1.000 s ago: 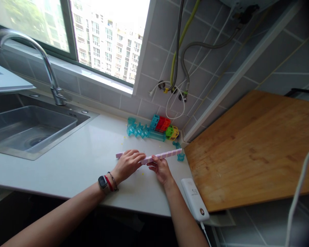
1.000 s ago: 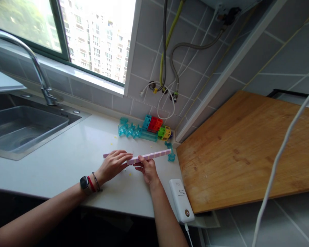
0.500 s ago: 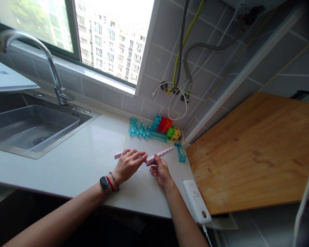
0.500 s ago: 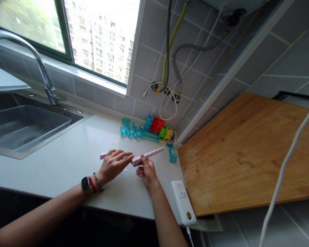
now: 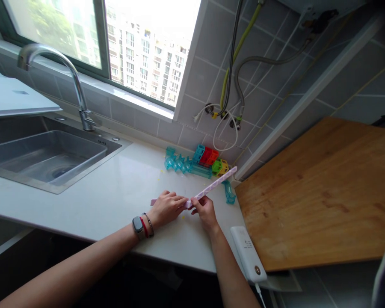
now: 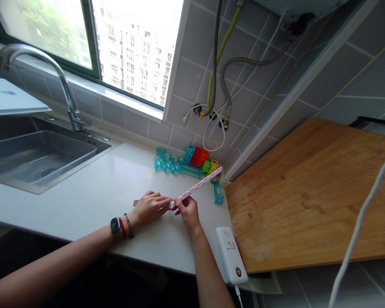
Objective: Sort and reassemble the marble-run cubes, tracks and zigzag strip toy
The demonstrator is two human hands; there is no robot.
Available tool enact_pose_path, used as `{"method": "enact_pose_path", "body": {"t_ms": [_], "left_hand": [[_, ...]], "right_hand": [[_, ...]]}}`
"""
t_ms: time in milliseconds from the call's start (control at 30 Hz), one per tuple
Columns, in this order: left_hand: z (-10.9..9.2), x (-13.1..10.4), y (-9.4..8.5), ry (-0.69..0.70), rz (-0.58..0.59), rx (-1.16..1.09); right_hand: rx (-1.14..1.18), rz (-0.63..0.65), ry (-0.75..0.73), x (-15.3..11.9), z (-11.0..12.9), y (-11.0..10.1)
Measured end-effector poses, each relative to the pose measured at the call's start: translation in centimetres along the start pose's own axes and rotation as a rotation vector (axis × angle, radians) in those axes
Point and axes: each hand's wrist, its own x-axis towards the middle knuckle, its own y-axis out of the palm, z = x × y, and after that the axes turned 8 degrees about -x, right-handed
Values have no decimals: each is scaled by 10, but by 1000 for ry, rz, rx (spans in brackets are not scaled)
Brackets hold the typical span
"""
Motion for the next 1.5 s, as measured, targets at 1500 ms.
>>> {"method": "enact_pose_path", "body": {"t_ms": [1500], "left_hand": [[-3,-4,-20,241,-249,-110]], "right_hand": [[528,80,359,-7,22,-1]]}}
